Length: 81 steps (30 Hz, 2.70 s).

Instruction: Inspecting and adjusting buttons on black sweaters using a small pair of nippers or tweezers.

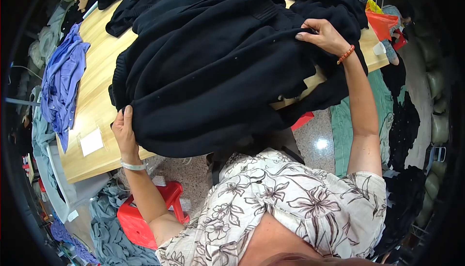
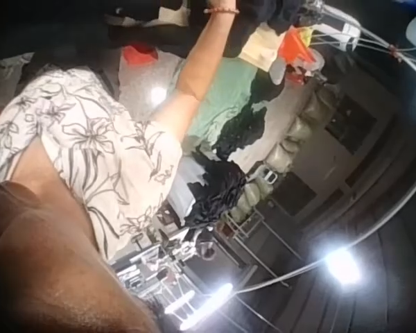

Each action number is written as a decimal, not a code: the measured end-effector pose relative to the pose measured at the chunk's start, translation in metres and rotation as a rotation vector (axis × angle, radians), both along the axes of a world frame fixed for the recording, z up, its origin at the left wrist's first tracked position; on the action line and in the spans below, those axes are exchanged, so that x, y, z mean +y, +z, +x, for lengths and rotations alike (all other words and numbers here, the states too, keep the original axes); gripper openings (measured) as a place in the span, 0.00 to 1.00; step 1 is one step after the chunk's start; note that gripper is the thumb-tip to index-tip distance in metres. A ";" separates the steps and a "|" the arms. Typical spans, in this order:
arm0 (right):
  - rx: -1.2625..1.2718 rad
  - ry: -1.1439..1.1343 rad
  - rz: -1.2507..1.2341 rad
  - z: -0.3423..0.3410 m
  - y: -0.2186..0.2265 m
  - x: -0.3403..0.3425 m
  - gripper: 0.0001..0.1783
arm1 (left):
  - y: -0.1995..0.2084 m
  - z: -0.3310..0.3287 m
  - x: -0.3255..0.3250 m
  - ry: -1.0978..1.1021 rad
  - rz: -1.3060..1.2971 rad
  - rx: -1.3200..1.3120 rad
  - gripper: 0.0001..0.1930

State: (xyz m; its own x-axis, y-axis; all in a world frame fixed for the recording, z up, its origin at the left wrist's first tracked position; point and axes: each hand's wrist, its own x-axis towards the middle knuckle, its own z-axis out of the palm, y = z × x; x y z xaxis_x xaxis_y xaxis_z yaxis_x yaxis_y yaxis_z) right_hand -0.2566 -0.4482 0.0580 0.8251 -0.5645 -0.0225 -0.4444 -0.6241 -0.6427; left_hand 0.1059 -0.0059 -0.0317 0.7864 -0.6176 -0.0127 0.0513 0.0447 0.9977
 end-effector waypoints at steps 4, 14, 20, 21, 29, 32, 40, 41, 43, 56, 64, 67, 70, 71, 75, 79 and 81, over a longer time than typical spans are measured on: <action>-0.098 -0.098 0.058 0.000 -0.018 0.000 0.17 | 0.007 -0.006 0.008 0.018 0.257 -0.346 0.08; -0.383 -0.044 -0.288 0.113 0.015 -0.022 0.17 | 0.043 0.065 -0.065 0.212 0.401 -1.125 0.24; -0.013 0.104 -0.326 0.174 0.019 -0.024 0.23 | 0.043 0.093 -0.092 -0.124 0.272 -0.550 0.13; -0.019 0.101 -0.325 0.175 0.021 -0.022 0.22 | 0.047 0.091 -0.089 -0.093 0.261 -0.645 0.08; 0.093 0.223 -0.165 0.115 0.040 0.011 0.19 | 0.089 -0.012 -0.026 -0.217 0.087 -1.015 0.17; 0.022 0.301 -0.369 0.104 0.039 0.015 0.22 | 0.077 -0.030 -0.025 -0.272 0.312 -0.996 0.21; -0.084 0.260 -0.564 0.131 0.017 0.036 0.23 | 0.067 -0.071 -0.058 -0.268 0.258 -1.448 0.23; -0.025 0.227 -0.545 0.132 0.016 0.036 0.23 | 0.063 -0.071 -0.058 -0.229 0.247 -1.528 0.20; -0.074 0.181 -0.615 0.127 0.011 0.026 0.21 | 0.066 -0.071 -0.053 -0.165 0.232 -1.575 0.15; -0.196 0.061 -1.007 -0.005 0.001 0.034 0.21 | 0.038 -0.091 0.000 -0.137 0.224 -1.454 0.17; -0.047 0.095 -0.824 -0.061 -0.023 0.060 0.19 | 0.019 -0.101 0.002 -0.184 0.413 -1.414 0.17; 0.068 -0.008 -0.815 -0.084 -0.033 0.052 0.13 | 0.019 -0.102 0.006 -0.162 0.398 -1.388 0.19; 0.003 -0.107 -0.761 -0.094 -0.039 0.055 0.11 | 0.029 -0.110 0.004 -0.165 0.363 -1.302 0.20; -0.008 -0.160 -0.730 -0.096 -0.041 0.057 0.11 | 0.034 -0.115 0.000 -0.170 0.324 -1.215 0.20; -0.033 -0.194 -0.517 -0.084 -0.036 0.079 0.16 | 0.046 -0.142 -0.039 -0.132 0.218 -1.022 0.14; -0.127 -0.128 -0.376 -0.067 -0.031 0.106 0.18 | 0.053 -0.170 -0.114 -0.094 0.141 -1.056 0.15; -0.139 -0.098 -0.368 -0.063 -0.024 0.119 0.18 | 0.056 -0.179 -0.136 -0.033 0.220 -1.138 0.17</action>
State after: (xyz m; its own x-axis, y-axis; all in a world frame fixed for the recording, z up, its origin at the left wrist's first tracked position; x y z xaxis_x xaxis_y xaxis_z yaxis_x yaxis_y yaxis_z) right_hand -0.3193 -0.3295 0.0340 0.7478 -0.5903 0.3037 -0.4383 -0.7826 -0.4420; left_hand -0.0732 -0.1415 0.0238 0.3957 -0.7101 0.5824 -0.8832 -0.1203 0.4534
